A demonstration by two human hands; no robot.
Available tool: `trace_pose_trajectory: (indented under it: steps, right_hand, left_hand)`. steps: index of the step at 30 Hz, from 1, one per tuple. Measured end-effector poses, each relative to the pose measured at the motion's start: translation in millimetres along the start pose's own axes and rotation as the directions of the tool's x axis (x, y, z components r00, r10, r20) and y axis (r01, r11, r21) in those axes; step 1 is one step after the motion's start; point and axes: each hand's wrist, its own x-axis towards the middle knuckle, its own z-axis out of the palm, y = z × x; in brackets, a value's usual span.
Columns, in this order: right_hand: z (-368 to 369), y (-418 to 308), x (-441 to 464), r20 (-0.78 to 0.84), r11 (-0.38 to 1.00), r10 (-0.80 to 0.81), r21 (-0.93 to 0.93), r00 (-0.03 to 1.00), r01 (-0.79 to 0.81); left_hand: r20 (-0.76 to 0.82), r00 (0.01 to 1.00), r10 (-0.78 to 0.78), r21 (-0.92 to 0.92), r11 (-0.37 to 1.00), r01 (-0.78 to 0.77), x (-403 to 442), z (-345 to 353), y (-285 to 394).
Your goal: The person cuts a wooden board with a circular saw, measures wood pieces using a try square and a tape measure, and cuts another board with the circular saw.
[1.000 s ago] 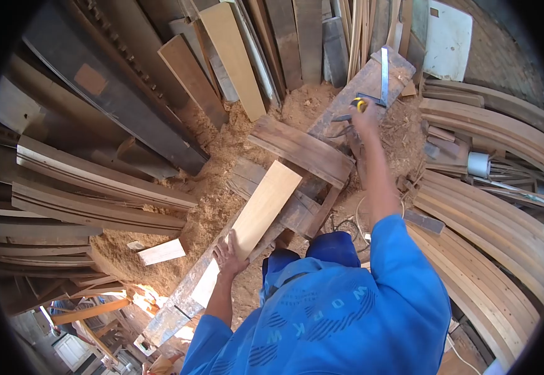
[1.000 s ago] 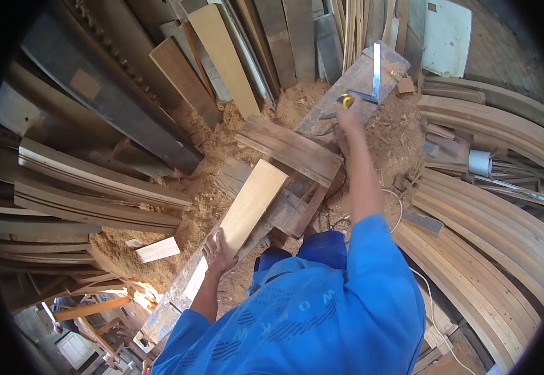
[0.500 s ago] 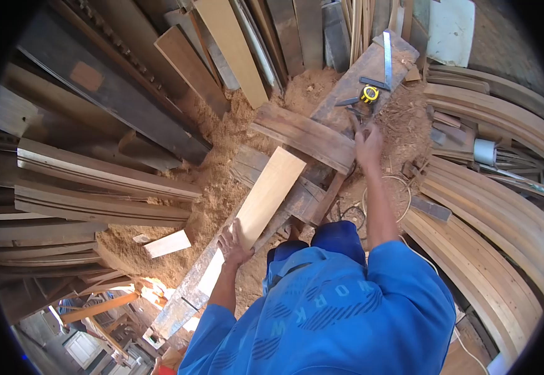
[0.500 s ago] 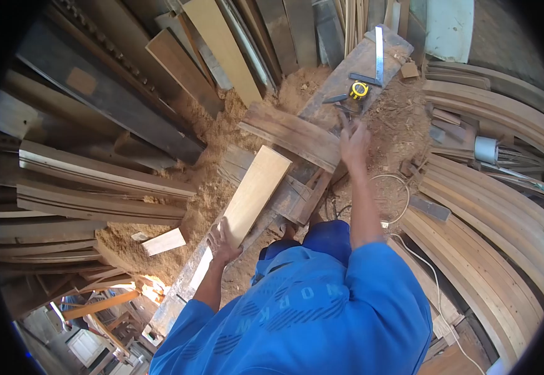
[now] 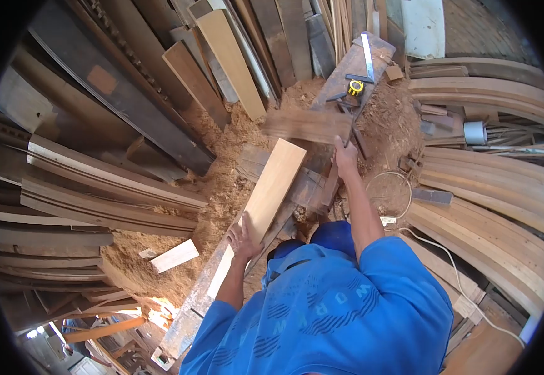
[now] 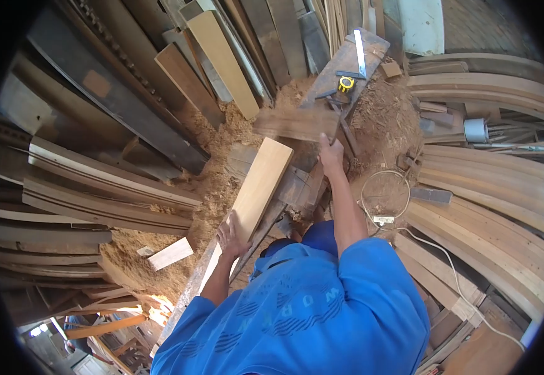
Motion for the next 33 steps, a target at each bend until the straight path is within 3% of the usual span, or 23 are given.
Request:
trace_pose_trajectory:
  steps: [3, 6, 9, 12, 15, 18, 21, 27, 30, 33]
  right_hand:
    - [14.6, -36.7, -32.1, 0.002, 0.976, -0.217, -0.034, 0.976, 0.217]
    - [5.8, -50.2, -42.9, -0.008, 0.925, -0.377, 0.039, 0.926, 0.377]
    - [-13.1, -63.0, -57.8, 0.006, 0.915, -0.388, 0.125, 0.922, 0.384]
    - [-32.5, -72.6, -82.1, 0.04, 0.888, -0.38, 0.297, 0.924, 0.353]
    - [-43.4, -79.0, -110.1, 0.044, 0.867, -0.368, 0.378, 0.929, 0.325]
    - [-54.5, -74.9, -128.4, 0.037, 0.866, -0.384, 0.361, 0.922, 0.346]
    - [-61.6, -75.4, -141.9, 0.026, 0.856, -0.413, 0.352, 0.91, 0.378]
    - [-76.5, -83.4, -150.1, -0.008, 0.871, -0.435, 0.249, 0.901, 0.423]
    - [-88.6, -84.4, -146.0, 0.021, 0.898, -0.405, 0.196, 0.914, 0.393]
    - [-93.3, -84.5, -138.3, 0.016, 0.894, -0.417, 0.184, 0.909, 0.408]
  left_hand:
    - [0.1, 0.995, 0.007, 0.001, 1.0, -0.007, 0.7, -10.7, -0.2]
    - [0.055, 0.995, 0.08, -0.029, 0.997, -0.078, 1.9, -12.4, -1.9]
    - [0.009, 0.989, 0.147, -0.026, 0.989, -0.146, 5.5, -13.1, 2.1]
    - [-0.133, 0.974, 0.182, 0.055, 0.983, -0.176, 1.3, -13.4, 12.4]
    - [-0.431, 0.783, 0.448, 0.261, 0.893, -0.367, 6.4, -8.7, 27.4]
    - [-0.377, 0.773, 0.511, 0.129, 0.855, -0.503, 37.3, -28.9, 65.4]
    - [-0.24, 0.806, 0.541, 0.108, 0.84, -0.532, 84.1, -41.9, 109.9]
    - [-0.191, 0.856, 0.48, 0.081, 0.877, -0.474, 138.8, -63.9, 184.8]
    - [-0.118, 0.938, 0.327, 0.04, 0.945, -0.325, 146.5, -80.4, 210.9]
    - [-0.088, 0.958, 0.274, -0.06, 0.958, -0.279, 145.7, -88.1, 217.9]
